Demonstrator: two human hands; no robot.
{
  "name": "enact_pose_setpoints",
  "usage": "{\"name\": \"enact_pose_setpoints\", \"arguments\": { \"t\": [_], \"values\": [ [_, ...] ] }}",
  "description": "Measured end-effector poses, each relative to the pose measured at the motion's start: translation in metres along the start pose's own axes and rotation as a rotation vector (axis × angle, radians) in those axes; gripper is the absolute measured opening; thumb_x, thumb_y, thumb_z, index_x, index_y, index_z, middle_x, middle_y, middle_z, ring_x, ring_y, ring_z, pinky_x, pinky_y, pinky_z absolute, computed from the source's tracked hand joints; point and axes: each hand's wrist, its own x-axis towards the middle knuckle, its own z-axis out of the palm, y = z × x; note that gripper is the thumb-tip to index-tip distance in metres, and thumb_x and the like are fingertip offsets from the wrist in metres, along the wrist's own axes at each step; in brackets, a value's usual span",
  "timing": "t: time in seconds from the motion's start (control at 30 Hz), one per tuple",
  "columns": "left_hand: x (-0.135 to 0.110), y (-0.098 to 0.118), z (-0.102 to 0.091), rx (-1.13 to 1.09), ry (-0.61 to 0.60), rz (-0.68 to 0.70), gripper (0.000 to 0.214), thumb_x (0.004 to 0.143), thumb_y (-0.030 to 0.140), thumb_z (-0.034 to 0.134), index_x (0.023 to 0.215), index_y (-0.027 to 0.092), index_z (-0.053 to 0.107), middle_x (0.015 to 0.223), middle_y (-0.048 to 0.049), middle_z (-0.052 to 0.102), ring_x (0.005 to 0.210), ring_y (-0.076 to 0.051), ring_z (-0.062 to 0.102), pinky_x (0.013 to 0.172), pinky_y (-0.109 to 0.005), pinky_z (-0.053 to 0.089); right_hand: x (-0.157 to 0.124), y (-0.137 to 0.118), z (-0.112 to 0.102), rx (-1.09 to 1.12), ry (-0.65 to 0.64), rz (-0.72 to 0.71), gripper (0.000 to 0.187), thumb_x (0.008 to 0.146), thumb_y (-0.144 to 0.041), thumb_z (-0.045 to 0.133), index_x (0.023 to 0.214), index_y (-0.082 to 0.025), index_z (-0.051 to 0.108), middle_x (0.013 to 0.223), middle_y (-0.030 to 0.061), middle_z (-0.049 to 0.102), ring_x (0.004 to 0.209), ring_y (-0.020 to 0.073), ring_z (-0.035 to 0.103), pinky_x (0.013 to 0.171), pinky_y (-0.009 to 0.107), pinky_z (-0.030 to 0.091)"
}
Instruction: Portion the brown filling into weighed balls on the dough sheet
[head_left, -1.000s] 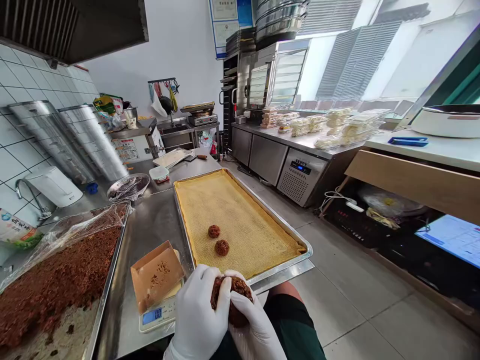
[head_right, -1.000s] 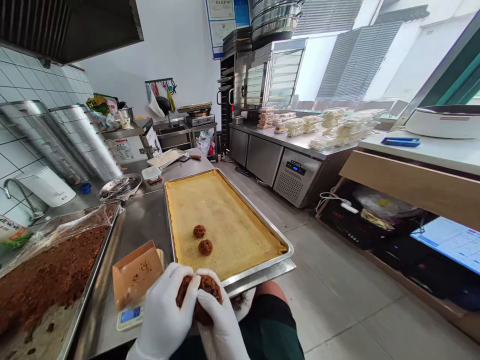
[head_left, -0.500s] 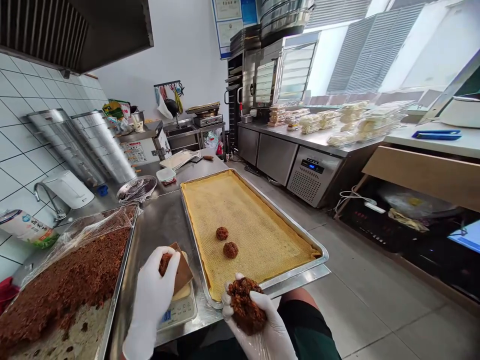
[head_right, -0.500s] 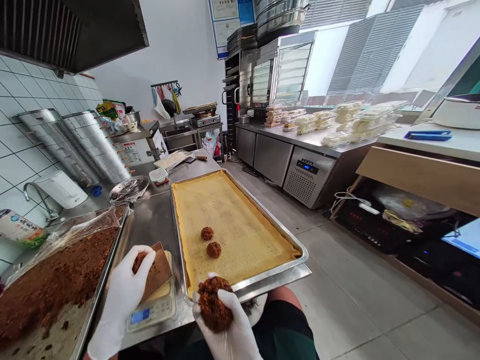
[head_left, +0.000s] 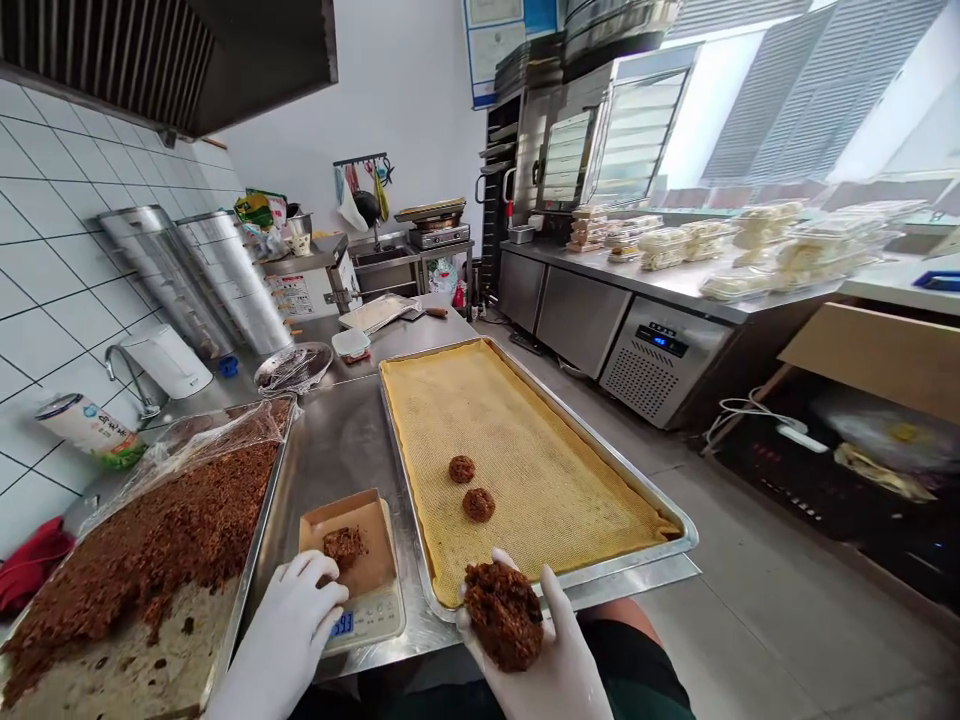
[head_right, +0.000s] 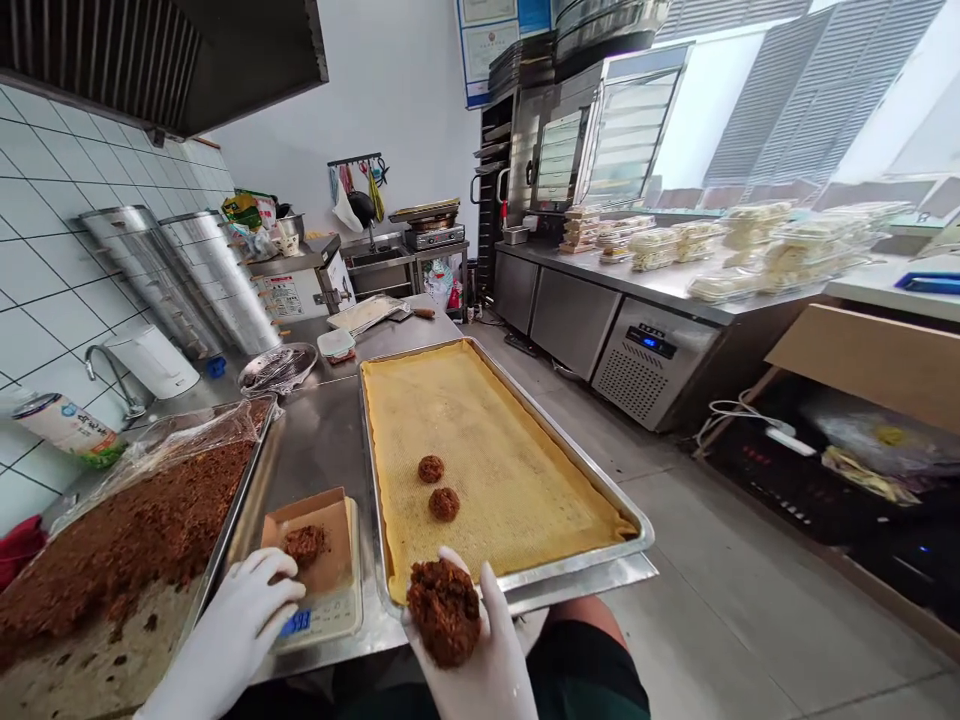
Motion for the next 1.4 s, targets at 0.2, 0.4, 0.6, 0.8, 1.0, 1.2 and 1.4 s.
{"name": "enact_pose_setpoints", "arguments": {
  "t": [0.2,0.4,0.6,0.8,1.0,1.2,1.4],
  "values": [
    [-0.01,0.003,0.0,0.023,0.154,-0.057,0.031,0.091,0.033,0.06,0.122,0.033,0.066,0.119,-0.0048,0.067,0.113,-0.027,0.062,0.098,-0.048,0.052,0.007,0.011,-0.005,-0.058,0.012,-0.032,0.023,0.076,-0.034,0.08,0.098,-0.034,0.072,0.106,0.0023,0.078,0.104,0.0256,0.07,0.088,0.046,0.056],
    [-0.011,0.095,0.041,-0.372,0.285,0.032,0.054,0.091,0.03,0.061,0.143,0.031,0.048,0.139,-0.0064,0.06,0.125,-0.022,0.061,0.102,-0.034,0.055,0.004,0.027,-0.006,-0.149,-0.202,0.139,0.033,0.077,-0.049,0.074,0.106,-0.033,0.074,0.12,0.0054,0.074,0.123,0.0297,0.06,0.102,0.052,0.048],
    [0.01,0.133,0.027,-0.697,0.211,-0.022,0.027,0.089,0.015,0.057,0.112,0.027,0.065,0.118,-0.0031,0.069,0.114,-0.018,0.065,0.103,-0.034,0.054,0.006,0.025,-0.011,-0.22,-0.14,0.166,0.051,0.079,-0.068,0.065,0.11,-0.029,0.074,0.107,0.0077,0.077,0.121,0.0319,0.061,0.103,0.053,0.047],
    [0.005,0.129,0.023,-0.688,0.164,-0.063,0.031,0.088,0.016,0.059,0.116,0.028,0.065,0.114,-0.0033,0.069,0.101,-0.018,0.069,0.093,-0.033,0.058,0.009,0.012,-0.022,-0.392,-0.153,0.128,0.048,0.078,-0.056,0.073,0.112,-0.023,0.074,0.11,0.0116,0.076,0.112,0.0332,0.067,0.102,0.052,0.048],
    [0.0,0.13,0.037,-0.621,0.178,-0.107,0.037,0.084,0.019,0.065,0.12,0.029,0.067,0.122,-0.0035,0.071,0.113,-0.021,0.068,0.101,-0.035,0.056,0.005,0.018,-0.026,-0.43,-0.124,-0.017,0.041,0.076,-0.044,0.077,0.11,-0.02,0.075,0.115,0.0124,0.075,0.118,0.0322,0.063,0.108,0.048,0.044],
    [0.0,0.126,0.035,-0.531,0.229,-0.013,0.034,0.084,0.019,0.067,0.116,0.029,0.068,0.117,-0.003,0.073,0.105,-0.019,0.071,0.092,-0.027,0.06,-0.003,0.025,-0.015,-0.426,-0.248,0.0,0.031,0.075,-0.033,0.078,0.102,-0.02,0.075,0.1,0.0094,0.077,0.104,0.0272,0.068,0.104,0.044,0.046],
    [0.002,0.13,0.027,-0.496,0.24,0.069,0.03,0.087,0.015,0.059,0.113,0.027,0.066,0.11,-0.004,0.074,0.094,-0.017,0.073,0.081,-0.024,0.061,-0.012,0.03,-0.004,-0.474,-0.183,-0.041,0.032,0.071,-0.027,0.082,0.101,-0.021,0.074,0.093,0.0057,0.076,0.096,0.0234,0.068,0.096,0.038,0.049]
  ]
}}
